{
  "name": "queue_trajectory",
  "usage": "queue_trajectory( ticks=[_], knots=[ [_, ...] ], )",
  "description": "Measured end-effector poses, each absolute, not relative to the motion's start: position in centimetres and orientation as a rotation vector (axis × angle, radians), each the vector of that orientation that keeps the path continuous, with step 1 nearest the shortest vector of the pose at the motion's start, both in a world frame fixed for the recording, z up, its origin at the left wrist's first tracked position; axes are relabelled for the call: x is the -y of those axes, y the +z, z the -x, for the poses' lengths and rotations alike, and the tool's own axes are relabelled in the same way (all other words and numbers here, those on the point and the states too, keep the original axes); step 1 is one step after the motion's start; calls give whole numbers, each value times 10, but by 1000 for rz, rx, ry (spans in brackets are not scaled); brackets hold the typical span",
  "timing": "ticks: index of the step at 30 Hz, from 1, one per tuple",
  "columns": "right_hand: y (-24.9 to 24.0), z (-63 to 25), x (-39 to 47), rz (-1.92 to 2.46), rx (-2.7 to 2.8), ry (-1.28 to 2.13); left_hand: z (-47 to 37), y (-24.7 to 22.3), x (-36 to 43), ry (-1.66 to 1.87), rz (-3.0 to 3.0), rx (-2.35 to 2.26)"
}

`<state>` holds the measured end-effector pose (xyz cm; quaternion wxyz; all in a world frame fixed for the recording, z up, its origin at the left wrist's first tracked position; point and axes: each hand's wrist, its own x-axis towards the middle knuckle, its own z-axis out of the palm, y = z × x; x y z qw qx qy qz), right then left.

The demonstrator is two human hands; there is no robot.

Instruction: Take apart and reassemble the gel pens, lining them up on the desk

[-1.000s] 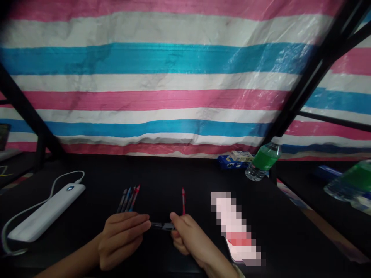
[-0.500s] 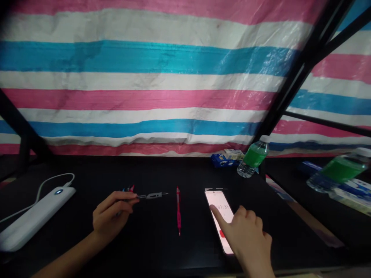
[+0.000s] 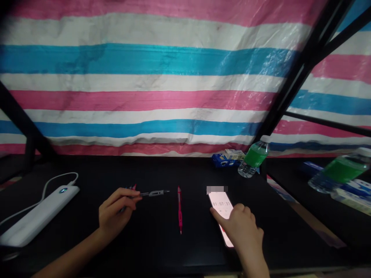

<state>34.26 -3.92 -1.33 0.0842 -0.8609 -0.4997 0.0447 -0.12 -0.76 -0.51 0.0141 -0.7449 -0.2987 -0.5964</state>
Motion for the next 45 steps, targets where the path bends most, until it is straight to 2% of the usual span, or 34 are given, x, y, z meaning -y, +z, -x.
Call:
queue_trajectory(
  ticks=[5,7,10,12,15,22,29,32,35,37,41,45],
  knots=[
    [-10,-338,39,2434,1515,-76,-3,-3,7,-1894,2340,966],
    [1,-320,40,2123,1655,-194,-4,-2,6,-1903,2373,1001],
    [19,-278,37,1444,2058,-1,-4,-3,7,-1892,2443,1075],
    [27,-250,31,1239,2208,84,-4,-3,7,-1884,2491,1131],
    [26,-223,19,1084,2316,-21,-4,-3,7,-1901,2549,1193],
    [10,-216,12,994,2321,-179,-7,-2,9,-1941,2592,1205],
    [5,-216,18,1159,2306,321,-1,-3,8,-1874,2638,1134],
    [10,-212,22,1206,2173,605,-4,2,8,-2157,2581,1326],
    [16,-204,30,1171,2077,900,-13,9,8,-2795,2412,1518],
    [18,-198,35,1143,2067,1053,-19,12,8,-3077,2322,1654],
    [15,-191,36,1045,1993,1230,-22,11,9,-3302,2302,1728],
    [6,-194,29,991,1757,1237,-17,8,7,-3367,2359,1695]
  ],
)
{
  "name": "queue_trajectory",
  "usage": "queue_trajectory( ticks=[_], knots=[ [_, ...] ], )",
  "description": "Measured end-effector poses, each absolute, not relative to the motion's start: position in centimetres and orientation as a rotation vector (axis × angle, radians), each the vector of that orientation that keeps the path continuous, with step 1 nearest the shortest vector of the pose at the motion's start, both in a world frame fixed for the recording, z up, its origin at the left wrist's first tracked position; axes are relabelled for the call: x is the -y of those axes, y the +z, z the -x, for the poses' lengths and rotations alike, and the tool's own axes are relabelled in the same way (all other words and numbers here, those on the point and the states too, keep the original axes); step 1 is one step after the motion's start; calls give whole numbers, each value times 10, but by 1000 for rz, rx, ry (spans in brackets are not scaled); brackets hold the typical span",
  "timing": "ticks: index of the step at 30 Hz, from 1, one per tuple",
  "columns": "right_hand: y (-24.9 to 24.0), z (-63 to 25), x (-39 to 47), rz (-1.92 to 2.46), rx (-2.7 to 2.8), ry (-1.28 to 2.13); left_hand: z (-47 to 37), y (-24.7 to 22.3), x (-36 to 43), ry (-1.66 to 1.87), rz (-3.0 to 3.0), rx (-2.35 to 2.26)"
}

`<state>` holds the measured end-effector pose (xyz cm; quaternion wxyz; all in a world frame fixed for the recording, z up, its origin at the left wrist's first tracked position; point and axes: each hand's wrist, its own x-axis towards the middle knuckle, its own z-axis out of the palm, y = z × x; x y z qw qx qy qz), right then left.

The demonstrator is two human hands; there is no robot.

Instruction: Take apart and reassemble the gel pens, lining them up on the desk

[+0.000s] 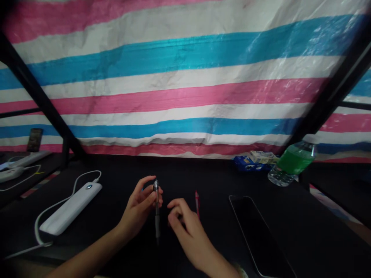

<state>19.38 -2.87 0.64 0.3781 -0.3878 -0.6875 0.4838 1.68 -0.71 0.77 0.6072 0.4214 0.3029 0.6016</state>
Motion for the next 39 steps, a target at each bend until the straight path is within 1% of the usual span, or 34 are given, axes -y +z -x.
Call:
queue_trajectory(
  ticks=[6,14,39],
  knots=[
    [3,-201,22,1002,1500,1223,-12,7,3,1363,-943,-670],
    [5,-201,23,1027,1527,1203,-10,7,1,1356,-967,-642],
    [4,-204,19,1073,1526,1112,3,13,-11,1440,-954,-818]
  ],
)
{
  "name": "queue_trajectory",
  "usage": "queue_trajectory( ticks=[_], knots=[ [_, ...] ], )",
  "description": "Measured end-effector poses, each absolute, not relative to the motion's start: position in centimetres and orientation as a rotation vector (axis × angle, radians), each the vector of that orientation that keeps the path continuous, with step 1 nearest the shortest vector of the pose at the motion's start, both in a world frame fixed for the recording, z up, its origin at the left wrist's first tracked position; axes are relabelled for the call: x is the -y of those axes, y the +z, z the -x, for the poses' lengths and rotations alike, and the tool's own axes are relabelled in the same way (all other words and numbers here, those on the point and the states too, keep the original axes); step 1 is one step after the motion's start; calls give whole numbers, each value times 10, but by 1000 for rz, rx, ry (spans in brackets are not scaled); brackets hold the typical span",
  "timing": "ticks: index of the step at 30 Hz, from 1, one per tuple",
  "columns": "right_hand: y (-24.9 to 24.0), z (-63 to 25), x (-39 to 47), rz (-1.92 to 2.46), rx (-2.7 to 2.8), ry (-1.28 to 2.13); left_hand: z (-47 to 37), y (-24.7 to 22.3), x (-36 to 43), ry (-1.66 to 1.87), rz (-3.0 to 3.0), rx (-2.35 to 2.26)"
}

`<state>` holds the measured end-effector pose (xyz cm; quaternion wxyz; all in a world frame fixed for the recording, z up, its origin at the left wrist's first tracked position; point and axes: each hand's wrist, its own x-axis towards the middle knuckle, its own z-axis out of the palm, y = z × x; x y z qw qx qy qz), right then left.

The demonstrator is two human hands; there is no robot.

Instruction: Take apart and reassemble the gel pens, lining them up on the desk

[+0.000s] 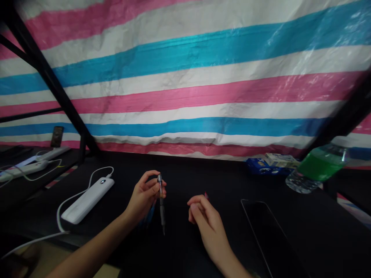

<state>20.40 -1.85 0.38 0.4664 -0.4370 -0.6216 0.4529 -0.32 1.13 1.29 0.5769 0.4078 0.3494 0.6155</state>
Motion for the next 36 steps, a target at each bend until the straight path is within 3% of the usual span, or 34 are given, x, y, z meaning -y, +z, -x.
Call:
queue_trajectory(
  ticks=[5,10,18,22,25,31,36],
  knots=[
    [5,-205,17,1077,1504,1084,11,23,-21,1422,-1039,-919],
    [9,-209,16,1108,1488,1018,18,25,-42,1181,-1335,-1168],
    [4,-232,0,1501,1718,627,25,-1,-46,944,-2059,-1600],
    [-2,-240,-3,1899,2018,199,25,-6,-42,933,-2134,-1623],
    [-9,-242,-3,1890,2134,13,23,-3,-39,953,-2213,-1627],
    [-18,-243,-4,1697,2279,-106,9,10,-28,1149,-2365,-1450],
    [-8,-234,-2,1564,2242,-65,-7,9,-11,1094,-2625,-1237]
  ],
)
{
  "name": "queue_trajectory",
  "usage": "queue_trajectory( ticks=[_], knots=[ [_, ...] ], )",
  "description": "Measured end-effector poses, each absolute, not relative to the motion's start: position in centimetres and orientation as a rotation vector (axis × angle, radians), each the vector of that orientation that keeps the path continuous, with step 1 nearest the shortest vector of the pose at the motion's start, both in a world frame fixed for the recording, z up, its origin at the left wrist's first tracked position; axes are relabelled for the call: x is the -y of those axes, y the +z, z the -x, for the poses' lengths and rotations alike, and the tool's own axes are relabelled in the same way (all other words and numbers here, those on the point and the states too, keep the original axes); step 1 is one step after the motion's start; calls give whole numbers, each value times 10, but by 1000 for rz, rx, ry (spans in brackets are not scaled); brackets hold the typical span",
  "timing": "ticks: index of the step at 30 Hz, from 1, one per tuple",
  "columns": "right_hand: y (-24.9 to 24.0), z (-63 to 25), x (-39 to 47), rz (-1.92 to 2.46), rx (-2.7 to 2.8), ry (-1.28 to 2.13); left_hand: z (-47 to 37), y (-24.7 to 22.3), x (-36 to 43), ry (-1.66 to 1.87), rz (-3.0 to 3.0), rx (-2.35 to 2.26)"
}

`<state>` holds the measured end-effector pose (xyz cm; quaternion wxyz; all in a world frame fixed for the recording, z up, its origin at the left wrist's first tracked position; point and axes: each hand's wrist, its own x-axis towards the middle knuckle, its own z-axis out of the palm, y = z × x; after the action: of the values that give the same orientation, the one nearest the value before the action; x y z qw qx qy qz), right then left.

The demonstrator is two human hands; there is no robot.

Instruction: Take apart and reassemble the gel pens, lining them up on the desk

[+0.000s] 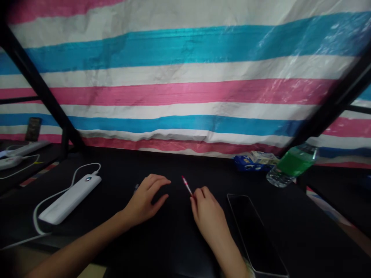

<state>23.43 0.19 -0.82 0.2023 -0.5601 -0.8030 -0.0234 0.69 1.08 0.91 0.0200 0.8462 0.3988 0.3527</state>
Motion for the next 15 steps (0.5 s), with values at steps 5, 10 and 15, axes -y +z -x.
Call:
queue_trajectory(
  ticks=[5,10,15],
  knots=[
    [2,-219,6,1278,2459,154,-15,-1,-7,959,-3104,-1112],
    [4,-218,11,1202,2423,283,-13,-3,-8,918,-3271,-1130],
    [0,-220,10,1325,2501,202,-12,-2,-4,754,-3235,-1289]
  ],
)
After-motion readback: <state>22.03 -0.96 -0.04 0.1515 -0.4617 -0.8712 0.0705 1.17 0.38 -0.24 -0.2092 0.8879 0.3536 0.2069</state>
